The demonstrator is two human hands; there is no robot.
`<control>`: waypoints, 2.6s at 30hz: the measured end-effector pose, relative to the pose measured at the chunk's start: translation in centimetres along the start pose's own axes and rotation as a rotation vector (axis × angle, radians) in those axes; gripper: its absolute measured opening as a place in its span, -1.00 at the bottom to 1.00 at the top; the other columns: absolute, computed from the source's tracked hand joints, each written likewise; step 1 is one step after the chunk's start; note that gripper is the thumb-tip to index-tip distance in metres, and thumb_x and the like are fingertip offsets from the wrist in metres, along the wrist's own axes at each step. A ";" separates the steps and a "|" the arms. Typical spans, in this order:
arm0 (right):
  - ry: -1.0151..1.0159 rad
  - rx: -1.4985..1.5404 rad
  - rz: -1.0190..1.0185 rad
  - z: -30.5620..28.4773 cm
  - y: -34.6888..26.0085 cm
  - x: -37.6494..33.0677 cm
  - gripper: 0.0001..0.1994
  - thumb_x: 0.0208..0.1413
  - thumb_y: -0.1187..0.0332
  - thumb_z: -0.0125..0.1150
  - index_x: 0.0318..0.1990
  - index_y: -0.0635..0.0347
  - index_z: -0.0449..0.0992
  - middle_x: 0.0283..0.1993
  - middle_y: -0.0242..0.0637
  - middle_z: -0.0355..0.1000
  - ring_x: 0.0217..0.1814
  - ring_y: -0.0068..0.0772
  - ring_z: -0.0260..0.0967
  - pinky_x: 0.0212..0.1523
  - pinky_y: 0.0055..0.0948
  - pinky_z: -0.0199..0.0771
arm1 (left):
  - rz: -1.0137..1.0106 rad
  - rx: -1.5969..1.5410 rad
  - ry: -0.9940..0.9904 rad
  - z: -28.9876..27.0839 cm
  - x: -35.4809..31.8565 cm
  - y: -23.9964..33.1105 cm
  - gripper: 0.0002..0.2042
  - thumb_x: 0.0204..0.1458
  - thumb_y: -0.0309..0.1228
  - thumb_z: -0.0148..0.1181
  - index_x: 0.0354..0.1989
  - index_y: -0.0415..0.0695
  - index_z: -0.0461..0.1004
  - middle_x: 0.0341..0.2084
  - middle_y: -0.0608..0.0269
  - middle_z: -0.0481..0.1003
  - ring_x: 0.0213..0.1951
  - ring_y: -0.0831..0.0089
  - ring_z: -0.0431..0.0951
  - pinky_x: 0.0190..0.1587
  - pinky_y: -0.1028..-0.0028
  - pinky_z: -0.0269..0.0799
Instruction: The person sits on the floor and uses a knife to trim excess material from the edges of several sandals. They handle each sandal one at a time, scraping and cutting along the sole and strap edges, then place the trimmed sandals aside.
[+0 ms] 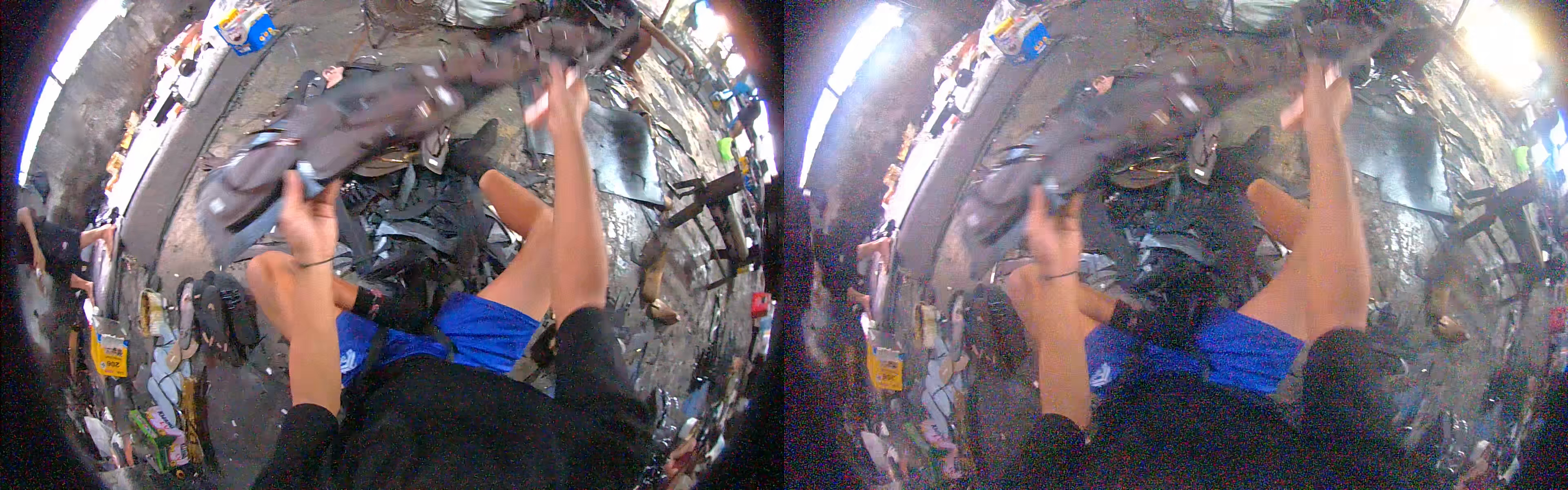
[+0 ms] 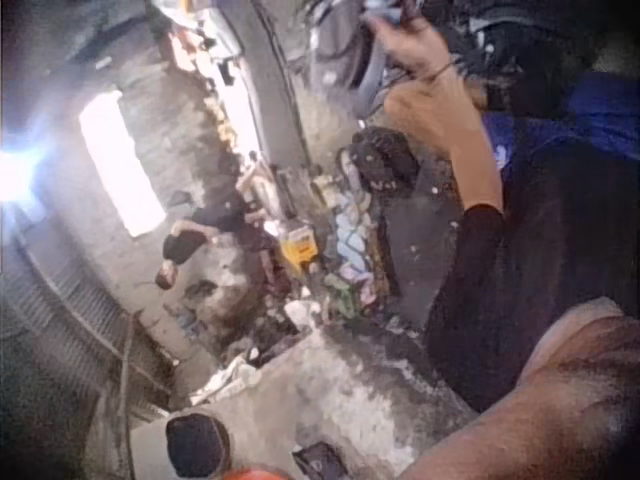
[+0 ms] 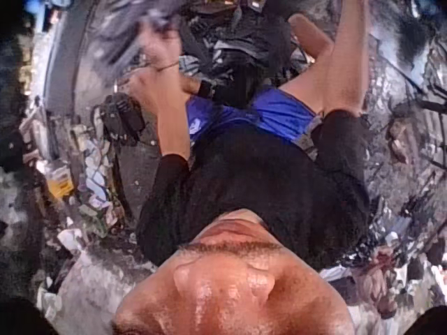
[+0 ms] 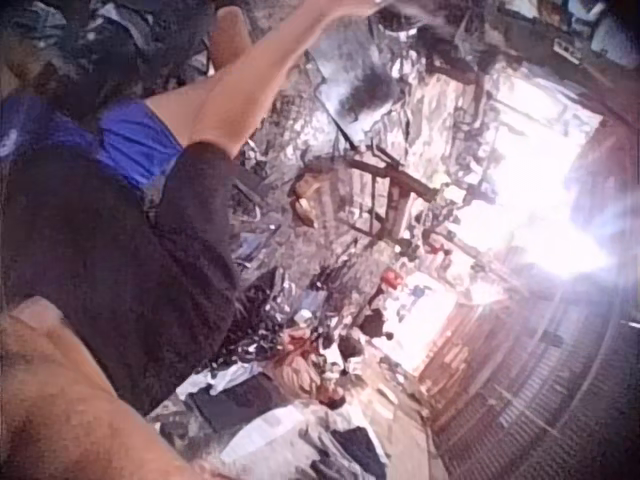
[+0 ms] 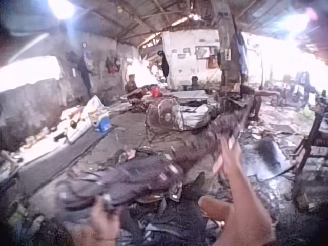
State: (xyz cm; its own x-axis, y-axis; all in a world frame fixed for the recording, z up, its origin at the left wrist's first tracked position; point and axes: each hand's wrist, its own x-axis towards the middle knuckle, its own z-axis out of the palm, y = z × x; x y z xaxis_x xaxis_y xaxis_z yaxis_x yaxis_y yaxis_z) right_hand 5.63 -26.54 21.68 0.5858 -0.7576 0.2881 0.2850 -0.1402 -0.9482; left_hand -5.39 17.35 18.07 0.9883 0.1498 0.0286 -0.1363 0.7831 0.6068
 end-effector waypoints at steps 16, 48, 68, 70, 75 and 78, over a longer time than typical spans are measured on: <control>-0.354 0.136 0.869 -9.7 3.4 -31.5 -0.56 0.34 0.17 0.07 0.26 0.10 0.15 -0.20 -0.18 0.46 -0.46 -0.43 0.45 -0.57 -0.41 0.54 | -0.359 0.264 0.222 -8.8 1.1 -18.2 -0.70 0.13 -0.32 0.31 -0.15 -0.29 0.41 -0.22 0.13 0.46 -0.12 0.24 0.56 -0.03 0.16 0.67; -0.842 -0.538 0.322 -4.8 9.4 -33.1 -0.69 0.27 0.33 0.12 0.00 0.33 0.23 -0.37 0.11 0.47 -0.31 0.24 0.49 -0.35 -0.06 0.46 | -0.540 0.371 0.375 -3.7 4.8 -17.8 -0.70 0.07 -0.04 0.31 -0.25 0.02 0.47 -0.71 0.38 0.38 -0.68 0.57 0.39 -0.63 0.52 0.29; -1.184 -0.542 0.281 2.1 14.8 -22.7 -0.66 0.21 0.16 0.16 -0.15 0.31 0.37 -0.39 0.13 0.53 -0.28 0.24 0.52 -0.26 0.08 0.53 | -0.565 0.088 0.382 -5.2 3.7 -17.9 -0.73 0.28 -0.07 0.04 -0.30 0.01 0.42 -0.74 0.42 0.33 -0.72 0.60 0.27 -0.71 0.61 0.20; -1.194 -0.553 0.279 2.4 15.0 -22.7 -0.67 0.20 0.19 0.17 -0.19 0.36 0.41 -0.39 0.14 0.52 -0.30 0.23 0.51 -0.27 0.03 0.52 | -0.566 0.066 0.366 -5.2 3.7 -17.8 -0.73 0.29 -0.07 0.03 -0.29 0.00 0.42 -0.75 0.42 0.31 -0.72 0.60 0.26 -0.73 0.61 0.20; -1.333 -0.545 0.239 3.7 17.5 -22.5 -0.75 0.16 0.26 0.21 -0.17 0.29 0.50 -0.35 0.07 0.54 -0.32 0.17 0.50 -0.29 -0.09 0.50 | -0.572 0.056 0.338 -5.7 3.3 -17.6 -0.72 0.30 -0.07 -0.01 -0.27 -0.01 0.42 -0.76 0.41 0.30 -0.73 0.60 0.26 -0.75 0.60 0.21; -1.267 -0.487 0.194 4.7 18.6 -23.5 -0.77 0.14 0.27 0.21 -0.11 0.18 0.53 -0.34 -0.02 0.56 -0.30 0.11 0.51 -0.24 -0.09 0.51 | -0.612 0.102 0.360 -5.5 3.5 -17.0 -0.52 0.24 0.07 0.03 -0.63 0.01 0.27 -0.79 0.40 0.18 -0.75 0.59 0.17 -0.74 0.60 0.17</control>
State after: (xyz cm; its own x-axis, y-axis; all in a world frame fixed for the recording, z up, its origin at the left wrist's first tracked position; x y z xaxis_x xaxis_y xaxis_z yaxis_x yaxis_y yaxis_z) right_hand 0.66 -8.34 -2.08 0.9464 0.2689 -0.1790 -0.0190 -0.5068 -0.8619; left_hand 0.01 7.87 3.50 0.7991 -0.0947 -0.5936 0.4596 0.7327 0.5019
